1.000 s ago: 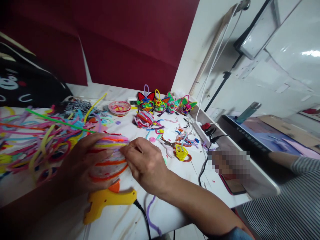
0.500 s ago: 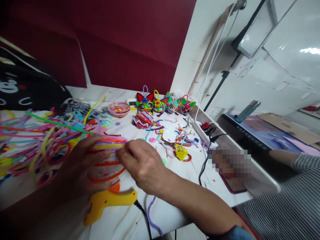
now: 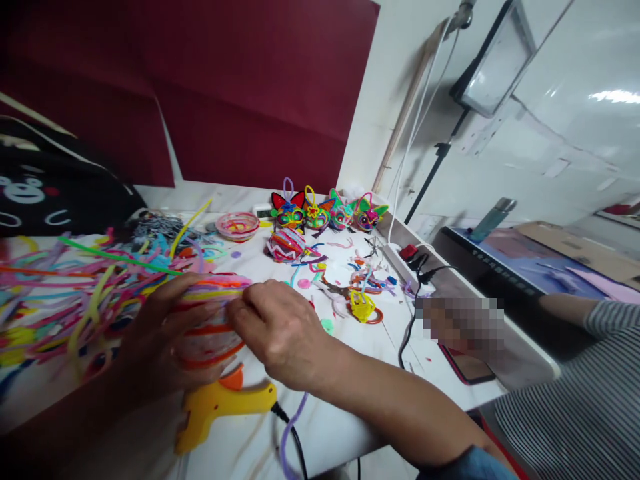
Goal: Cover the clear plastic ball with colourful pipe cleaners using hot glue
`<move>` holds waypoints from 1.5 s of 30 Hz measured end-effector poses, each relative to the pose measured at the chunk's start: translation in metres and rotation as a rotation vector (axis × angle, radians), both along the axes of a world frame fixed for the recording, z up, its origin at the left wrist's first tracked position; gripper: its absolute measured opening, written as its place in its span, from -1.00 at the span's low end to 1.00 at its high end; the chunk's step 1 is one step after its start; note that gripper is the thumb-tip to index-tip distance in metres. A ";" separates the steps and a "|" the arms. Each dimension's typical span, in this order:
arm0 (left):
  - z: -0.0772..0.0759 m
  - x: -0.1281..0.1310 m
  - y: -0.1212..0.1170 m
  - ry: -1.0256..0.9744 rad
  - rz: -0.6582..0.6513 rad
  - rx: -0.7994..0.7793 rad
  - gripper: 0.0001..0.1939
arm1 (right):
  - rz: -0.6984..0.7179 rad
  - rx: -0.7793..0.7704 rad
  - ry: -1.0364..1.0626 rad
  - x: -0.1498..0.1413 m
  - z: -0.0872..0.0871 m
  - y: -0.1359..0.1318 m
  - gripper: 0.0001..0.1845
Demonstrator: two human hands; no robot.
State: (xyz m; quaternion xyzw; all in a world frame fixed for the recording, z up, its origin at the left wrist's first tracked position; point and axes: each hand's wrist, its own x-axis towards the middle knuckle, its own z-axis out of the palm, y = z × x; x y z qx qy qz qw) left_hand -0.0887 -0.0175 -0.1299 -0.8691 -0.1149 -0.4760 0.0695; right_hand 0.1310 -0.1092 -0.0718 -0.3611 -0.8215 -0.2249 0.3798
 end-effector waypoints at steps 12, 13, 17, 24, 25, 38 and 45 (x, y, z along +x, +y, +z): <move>-0.002 -0.007 0.005 0.032 0.004 0.014 -0.19 | 0.101 -0.182 0.133 0.006 0.002 0.000 -0.70; -0.001 -0.007 0.005 0.026 0.006 0.012 -0.20 | 0.136 -0.222 0.187 0.007 0.002 0.000 -0.71; 0.002 -0.005 0.003 -0.002 0.007 0.003 -0.30 | 0.202 -0.319 0.417 0.011 -0.001 0.002 -0.82; 0.011 0.000 -0.001 -0.024 0.006 0.061 -0.29 | 0.151 -0.433 0.572 0.015 -0.006 0.000 -0.90; 0.012 0.001 -0.002 -0.030 0.008 0.056 -0.29 | 0.150 -0.433 0.568 0.015 -0.006 -0.001 -0.89; 0.011 0.004 -0.005 -0.067 0.022 0.028 -0.35 | 0.120 -0.238 0.322 0.019 -0.013 -0.003 -0.79; 0.009 0.006 -0.005 -0.093 0.019 -0.049 -0.20 | 0.101 -0.137 0.246 0.019 -0.019 0.000 -0.67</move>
